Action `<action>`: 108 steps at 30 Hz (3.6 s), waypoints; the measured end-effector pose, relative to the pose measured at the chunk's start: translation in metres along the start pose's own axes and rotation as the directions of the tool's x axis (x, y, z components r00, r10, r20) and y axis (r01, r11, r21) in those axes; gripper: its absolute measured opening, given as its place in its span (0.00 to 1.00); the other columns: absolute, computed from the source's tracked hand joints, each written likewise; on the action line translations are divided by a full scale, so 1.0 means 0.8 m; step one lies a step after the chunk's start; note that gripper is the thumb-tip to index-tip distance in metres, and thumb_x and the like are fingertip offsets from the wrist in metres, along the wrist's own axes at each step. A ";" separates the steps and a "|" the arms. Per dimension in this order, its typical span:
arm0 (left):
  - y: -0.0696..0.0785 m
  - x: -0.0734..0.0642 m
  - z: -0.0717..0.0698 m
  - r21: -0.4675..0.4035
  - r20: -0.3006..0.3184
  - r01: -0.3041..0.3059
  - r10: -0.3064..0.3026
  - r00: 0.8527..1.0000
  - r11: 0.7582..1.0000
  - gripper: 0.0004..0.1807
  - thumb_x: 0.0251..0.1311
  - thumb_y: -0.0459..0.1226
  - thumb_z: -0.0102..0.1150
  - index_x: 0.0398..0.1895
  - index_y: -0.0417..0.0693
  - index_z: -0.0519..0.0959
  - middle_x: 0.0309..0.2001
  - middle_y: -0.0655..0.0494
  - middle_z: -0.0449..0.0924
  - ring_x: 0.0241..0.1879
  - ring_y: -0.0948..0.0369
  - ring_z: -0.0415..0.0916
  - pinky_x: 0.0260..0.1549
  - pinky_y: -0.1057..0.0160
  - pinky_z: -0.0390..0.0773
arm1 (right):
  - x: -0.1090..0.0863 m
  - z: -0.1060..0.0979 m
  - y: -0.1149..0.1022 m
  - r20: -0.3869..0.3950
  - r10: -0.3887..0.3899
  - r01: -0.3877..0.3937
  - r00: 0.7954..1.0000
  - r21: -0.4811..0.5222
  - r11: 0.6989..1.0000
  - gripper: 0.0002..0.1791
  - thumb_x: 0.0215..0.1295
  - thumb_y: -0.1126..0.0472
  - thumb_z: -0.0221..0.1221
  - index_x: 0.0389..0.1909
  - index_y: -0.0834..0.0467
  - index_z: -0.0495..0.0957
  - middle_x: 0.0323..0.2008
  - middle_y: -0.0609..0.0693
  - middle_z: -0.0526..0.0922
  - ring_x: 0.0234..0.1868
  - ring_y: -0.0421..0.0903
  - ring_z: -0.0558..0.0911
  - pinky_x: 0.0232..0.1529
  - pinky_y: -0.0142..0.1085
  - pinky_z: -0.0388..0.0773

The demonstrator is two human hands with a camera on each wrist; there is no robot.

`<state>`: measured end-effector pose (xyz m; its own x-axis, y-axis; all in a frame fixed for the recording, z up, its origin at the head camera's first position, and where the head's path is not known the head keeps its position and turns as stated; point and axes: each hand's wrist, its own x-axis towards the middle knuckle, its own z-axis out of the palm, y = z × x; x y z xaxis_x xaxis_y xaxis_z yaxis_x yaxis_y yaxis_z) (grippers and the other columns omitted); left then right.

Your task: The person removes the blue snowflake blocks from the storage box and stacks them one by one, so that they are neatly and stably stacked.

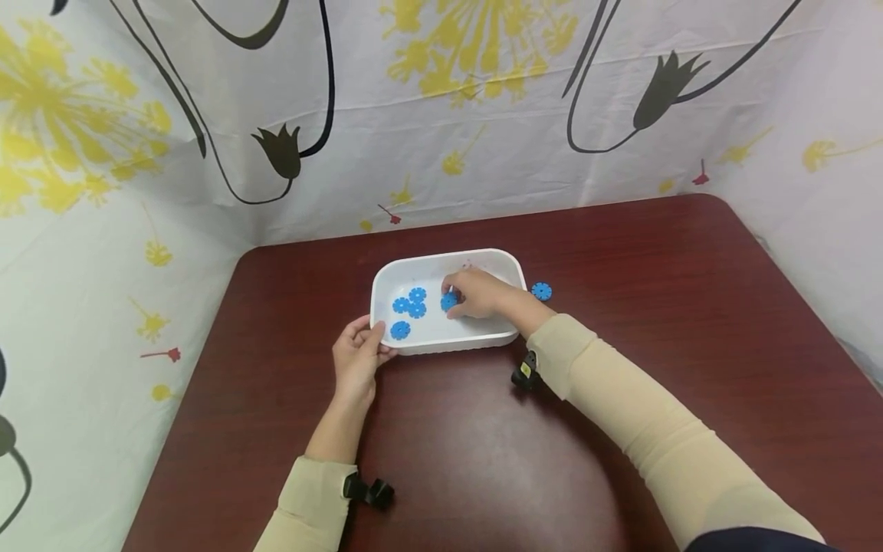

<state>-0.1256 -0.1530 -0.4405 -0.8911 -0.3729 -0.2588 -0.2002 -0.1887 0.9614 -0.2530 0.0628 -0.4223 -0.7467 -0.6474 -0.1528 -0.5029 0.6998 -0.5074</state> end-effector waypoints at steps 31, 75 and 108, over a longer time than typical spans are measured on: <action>-0.001 -0.003 0.001 -0.031 -0.003 0.003 -0.003 1.000 1.000 0.18 0.71 0.33 0.59 0.61 0.39 0.73 0.34 0.47 0.74 0.23 0.65 0.74 0.29 0.67 0.86 | -0.041 -0.039 0.031 -0.366 -0.048 0.100 0.929 0.125 0.987 0.22 0.60 0.60 0.72 0.53 0.65 0.80 0.41 0.56 0.82 0.40 0.50 0.80 0.42 0.42 0.79; 0.002 0.009 0.010 -0.045 -0.002 0.024 -0.024 1.000 0.999 0.19 0.71 0.34 0.59 0.62 0.37 0.72 0.35 0.48 0.74 0.23 0.65 0.74 0.29 0.68 0.86 | -0.126 -0.034 0.139 -0.423 0.137 -0.046 0.896 0.218 0.975 0.21 0.64 0.58 0.70 0.53 0.64 0.78 0.36 0.56 0.80 0.34 0.49 0.77 0.32 0.37 0.76; 0.003 0.012 0.007 -0.061 0.016 0.017 -0.016 1.000 0.998 0.20 0.71 0.33 0.59 0.62 0.36 0.71 0.33 0.51 0.74 0.22 0.66 0.74 0.27 0.68 0.86 | -0.110 -0.035 0.133 -0.563 0.100 0.026 0.820 0.212 0.977 0.18 0.68 0.61 0.66 0.53 0.65 0.77 0.39 0.57 0.77 0.36 0.50 0.75 0.35 0.39 0.71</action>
<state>-0.1367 -0.1517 -0.4404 -0.8943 -0.3550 -0.2723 -0.1899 -0.2499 0.9495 -0.2532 0.2026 -0.4391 -0.9080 -0.2912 0.3014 -0.4188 0.6028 -0.6792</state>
